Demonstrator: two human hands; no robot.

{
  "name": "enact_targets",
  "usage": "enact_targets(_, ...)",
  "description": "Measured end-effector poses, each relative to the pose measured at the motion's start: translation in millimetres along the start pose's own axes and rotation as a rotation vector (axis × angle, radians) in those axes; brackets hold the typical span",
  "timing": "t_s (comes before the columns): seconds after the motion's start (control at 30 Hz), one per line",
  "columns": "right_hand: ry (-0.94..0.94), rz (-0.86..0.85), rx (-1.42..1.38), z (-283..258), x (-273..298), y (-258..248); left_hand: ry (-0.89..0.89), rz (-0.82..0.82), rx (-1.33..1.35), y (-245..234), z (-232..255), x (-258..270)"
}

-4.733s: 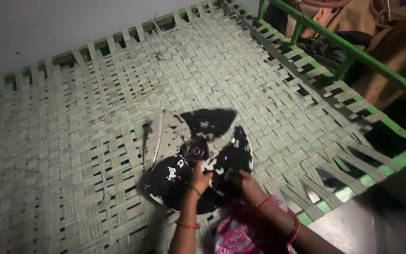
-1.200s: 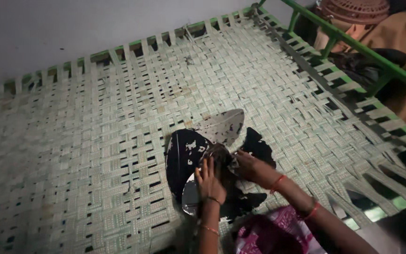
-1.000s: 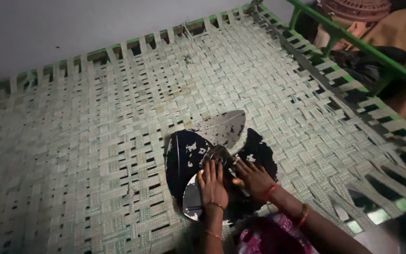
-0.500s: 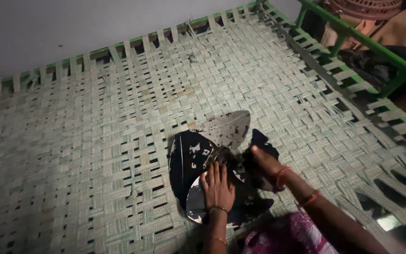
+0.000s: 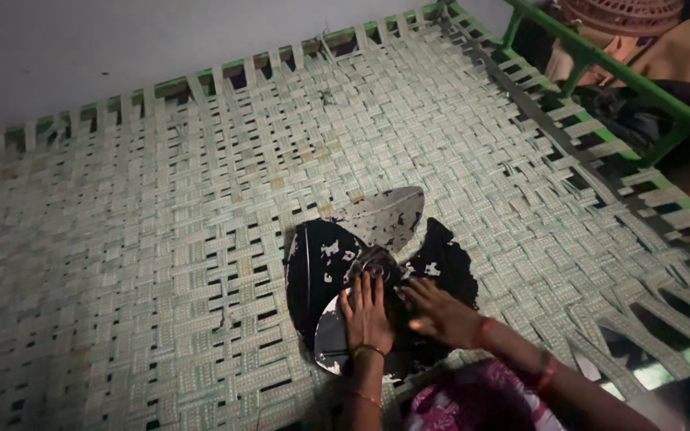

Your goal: The person scrubs a three-blade ceiling fan with a small brush and a cloth on a woven cot. They repeatedly rub the blades and central hub, flipping the fan over to clean both sides.

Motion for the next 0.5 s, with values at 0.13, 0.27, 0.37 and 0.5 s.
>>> enact_targets(0.13, 0.076, 0.060, 0.077, -7.2, -44.8, 16.3, -0.010, -0.008, 0.046, 3.6, 0.9, 1.7)
enact_targets(0.27, 0.368, -0.014, 0.057, 35.7, -70.5, 24.9, -0.003, -0.034, 0.064, -0.6, -0.8, 0.4)
enact_targets(0.37, 0.466, 0.066, 0.109, 72.9, -85.8, 20.1, -0.008, -0.035, 0.081, -2.1, -0.5, 1.0)
enact_targets(0.5, 0.533, 0.125, 0.152, 118.7, -124.1, 15.0, -0.005, -0.021, 0.077, -3.8, -0.5, -0.2)
Point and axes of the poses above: each hand's wrist, its own x-axis away from the middle knuckle, its own y-axis out of the palm, z = x × y, the point moved 8 cm from there along -x, towards the middle knuckle, and after that the axes turned 11 degrees about y, right-handed, at the moved point
